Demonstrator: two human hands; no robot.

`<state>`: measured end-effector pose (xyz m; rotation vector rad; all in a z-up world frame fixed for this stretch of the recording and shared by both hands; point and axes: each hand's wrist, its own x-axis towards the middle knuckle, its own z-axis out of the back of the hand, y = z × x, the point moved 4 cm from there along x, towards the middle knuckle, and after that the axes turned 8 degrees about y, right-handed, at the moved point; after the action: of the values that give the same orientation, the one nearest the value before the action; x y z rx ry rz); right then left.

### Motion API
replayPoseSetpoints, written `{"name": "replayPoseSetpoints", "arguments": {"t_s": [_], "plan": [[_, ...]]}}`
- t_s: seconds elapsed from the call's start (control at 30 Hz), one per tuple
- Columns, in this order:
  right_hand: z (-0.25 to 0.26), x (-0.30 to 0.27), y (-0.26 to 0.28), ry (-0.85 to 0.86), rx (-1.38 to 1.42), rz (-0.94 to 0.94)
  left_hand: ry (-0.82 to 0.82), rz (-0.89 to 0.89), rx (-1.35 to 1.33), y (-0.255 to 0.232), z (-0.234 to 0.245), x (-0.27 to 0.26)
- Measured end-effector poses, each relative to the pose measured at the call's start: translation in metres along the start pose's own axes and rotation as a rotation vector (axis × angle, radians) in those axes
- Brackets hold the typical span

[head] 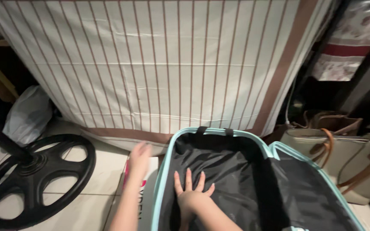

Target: The person opens a small blue suitcase, removes a white and pink box, unclips internal straps, unzips an internal divider, and places a yellow box inside before closing the suitcase.

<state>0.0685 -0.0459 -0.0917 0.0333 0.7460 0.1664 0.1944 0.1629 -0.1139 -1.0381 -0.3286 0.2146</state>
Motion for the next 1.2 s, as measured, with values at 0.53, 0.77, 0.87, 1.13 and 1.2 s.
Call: {"name": "replayPoseSetpoints", "arguments": {"t_s": [0.53, 0.77, 0.87, 1.13, 1.2], "plan": [[0.138, -0.081, -0.122, -1.124, 0.362, 0.326, 0.026, -0.200, 0.968, -0.134, 0.015, -0.140], [0.162, -0.038, -0.109, -0.575, 0.337, -0.111, 0.105, -0.042, 1.001, -0.144, 0.025, -0.151], [0.167, -0.030, -0.086, -0.626, 0.401, -0.022, 0.060, -0.119, 0.942, -0.161, 0.021, -0.151], [0.155, -0.015, -0.083, -0.490, 1.183, 0.886, -0.141, -0.597, 0.128, -0.180, 0.006, -0.155], [0.137, -0.020, -0.091, -0.478, 1.141, 0.931, 0.059, -0.388, -0.049, -0.158, -0.012, -0.144]]}}
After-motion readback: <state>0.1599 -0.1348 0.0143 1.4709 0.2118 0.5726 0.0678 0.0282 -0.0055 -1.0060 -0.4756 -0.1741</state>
